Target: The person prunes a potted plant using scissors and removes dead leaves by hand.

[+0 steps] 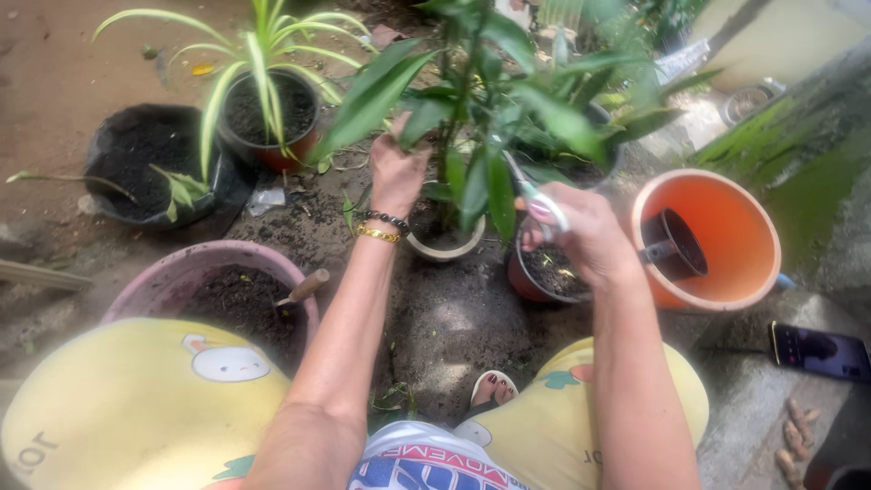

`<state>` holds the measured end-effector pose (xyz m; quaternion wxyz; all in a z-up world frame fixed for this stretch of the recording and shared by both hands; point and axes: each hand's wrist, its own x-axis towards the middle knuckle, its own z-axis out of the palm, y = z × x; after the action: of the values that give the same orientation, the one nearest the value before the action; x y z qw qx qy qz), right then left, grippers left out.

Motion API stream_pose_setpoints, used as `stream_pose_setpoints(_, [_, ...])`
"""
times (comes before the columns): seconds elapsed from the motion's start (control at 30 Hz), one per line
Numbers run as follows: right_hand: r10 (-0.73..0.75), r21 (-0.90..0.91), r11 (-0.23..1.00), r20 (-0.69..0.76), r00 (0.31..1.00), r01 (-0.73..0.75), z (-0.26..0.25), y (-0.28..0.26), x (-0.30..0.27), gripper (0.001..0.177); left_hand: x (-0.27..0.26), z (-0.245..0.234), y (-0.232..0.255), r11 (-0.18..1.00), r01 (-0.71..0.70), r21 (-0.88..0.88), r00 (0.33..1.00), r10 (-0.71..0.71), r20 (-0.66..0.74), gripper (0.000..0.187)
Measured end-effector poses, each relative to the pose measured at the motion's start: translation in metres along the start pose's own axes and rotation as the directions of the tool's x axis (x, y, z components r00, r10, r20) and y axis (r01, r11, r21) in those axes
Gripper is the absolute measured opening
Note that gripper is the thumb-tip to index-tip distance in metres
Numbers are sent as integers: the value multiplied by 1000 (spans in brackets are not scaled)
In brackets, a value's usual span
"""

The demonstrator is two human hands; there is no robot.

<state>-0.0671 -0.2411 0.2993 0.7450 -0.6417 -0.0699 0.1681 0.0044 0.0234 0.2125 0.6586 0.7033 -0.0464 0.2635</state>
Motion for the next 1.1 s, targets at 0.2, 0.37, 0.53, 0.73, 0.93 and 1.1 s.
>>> stream_pose_setpoints(0.2, [-48,163,985,-57,997,57,-17,-7,-11,39,2,-13,-39,1000,8,15,968,-4,-251,27])
stream_pose_setpoints(0.37, [-50,226,972,-40,998,58,-37,-8,-12,36,-2,-20,-120,793,584,172,782,-494,-379,12])
stream_pose_setpoints(0.53, [90,-282,957,50,995,-72,-50,-10,-18,31,-35,-29,-218,657,669,347,740,-634,-225,22])
stream_pose_setpoints(0.73, [245,-438,872,8,969,-217,-54,-9,-25,28,-58,-2,-289,522,806,279,572,-808,-139,20])
stream_pose_setpoints(0.93, [327,-438,844,-38,944,-310,-55,0,-18,30,-69,10,-286,534,716,448,664,-720,-203,20])
stream_pose_setpoints(1.1, [322,-397,874,38,946,-281,-61,9,-17,30,-68,3,-253,357,742,568,561,-795,-233,29])
